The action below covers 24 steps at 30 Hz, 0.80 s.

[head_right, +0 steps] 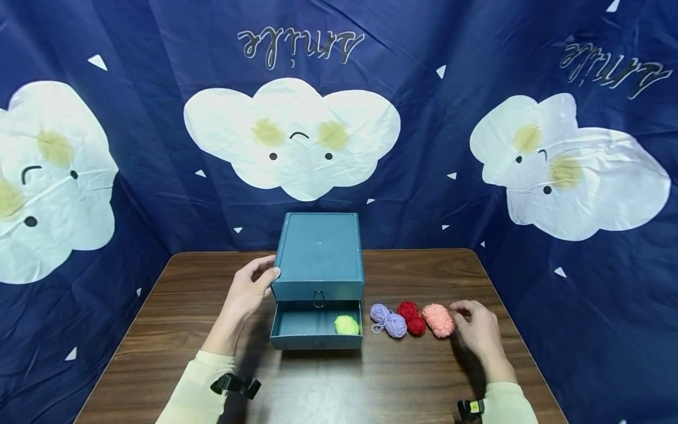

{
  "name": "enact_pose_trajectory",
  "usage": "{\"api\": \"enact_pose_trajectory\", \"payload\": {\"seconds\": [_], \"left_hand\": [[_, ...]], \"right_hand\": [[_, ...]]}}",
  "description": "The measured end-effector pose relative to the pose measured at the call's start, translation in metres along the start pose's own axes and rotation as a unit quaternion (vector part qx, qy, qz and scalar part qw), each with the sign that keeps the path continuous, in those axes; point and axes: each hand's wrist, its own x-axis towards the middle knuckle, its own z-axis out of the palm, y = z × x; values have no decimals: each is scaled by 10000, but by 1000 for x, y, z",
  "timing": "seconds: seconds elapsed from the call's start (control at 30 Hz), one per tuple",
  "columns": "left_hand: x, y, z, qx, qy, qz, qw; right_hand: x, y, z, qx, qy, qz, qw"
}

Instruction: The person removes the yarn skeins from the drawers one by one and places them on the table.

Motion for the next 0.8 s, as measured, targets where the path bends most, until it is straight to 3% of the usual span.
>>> {"api": "enact_pose_trajectory", "payload": {"seconds": [0.3, 0.8], "left_hand": [[1, -2, 1, 21, 31, 12, 10000], [0, 0, 0, 59, 26, -57, 10000]], "right_hand": [[6, -25, -4, 196, -26, -289, 9994], [13, -65, -6, 672, -61, -1161, 9909]]}}
